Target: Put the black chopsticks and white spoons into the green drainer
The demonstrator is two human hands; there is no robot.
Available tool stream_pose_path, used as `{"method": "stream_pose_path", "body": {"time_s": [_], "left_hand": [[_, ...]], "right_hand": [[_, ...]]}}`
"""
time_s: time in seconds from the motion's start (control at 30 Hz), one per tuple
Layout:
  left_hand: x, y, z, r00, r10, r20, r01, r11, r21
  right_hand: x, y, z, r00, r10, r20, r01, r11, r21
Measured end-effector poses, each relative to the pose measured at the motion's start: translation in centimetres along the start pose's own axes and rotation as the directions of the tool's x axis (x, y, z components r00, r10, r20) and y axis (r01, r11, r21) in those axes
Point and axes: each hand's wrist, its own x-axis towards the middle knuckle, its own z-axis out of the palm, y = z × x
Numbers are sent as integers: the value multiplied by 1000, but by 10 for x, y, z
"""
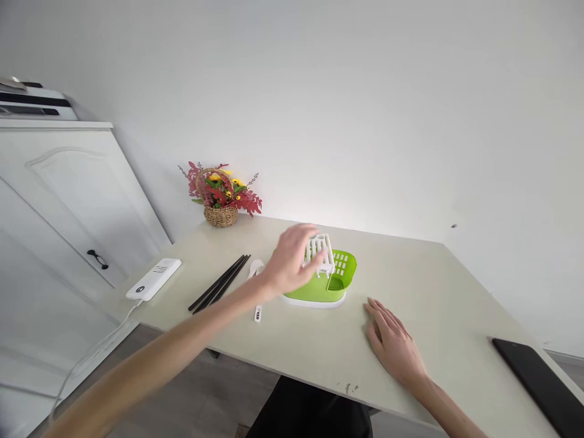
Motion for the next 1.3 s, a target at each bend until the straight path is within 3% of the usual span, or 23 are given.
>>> {"method": "stream_pose_path", "body": {"time_s": [0.07, 0.17, 0.37, 0.5, 0.73, 0.9, 1.13, 1.3], "left_hand": [[-12, 23, 13, 996, 50, 80, -57, 995, 79], [-25, 31, 32, 980, 85, 179, -118, 976, 185], [-8, -12, 52, 960, 138, 246, -201, 946, 255], [11, -50, 53, 967, 82, 242, -151, 948, 282], [21, -102, 33, 980, -110, 167, 24, 894, 448], [20, -130, 6, 953, -271, 139, 163, 841, 516], [11, -151, -24, 922, -360, 141, 209, 771, 601], [7, -160, -33, 908, -394, 139, 236, 758, 609]], "right_hand": [[0, 0, 1, 1000, -3, -6, 3, 1000, 3], [0, -1, 1, 1000, -8, -23, 9, 1000, 2], [0, -2, 2, 1000, -7, -18, 7, 1000, -4], [0, -2, 2, 1000, 4, -4, -4, 1000, -5], [0, -2, 1, 1000, 24, 14, -24, 1000, 12], [3, -5, -1, 999, 23, 24, -24, 999, 23], [4, -4, 4, 1000, 23, 14, -23, 999, 25], [3, -3, 5, 1000, 27, 10, -27, 999, 26]]}}
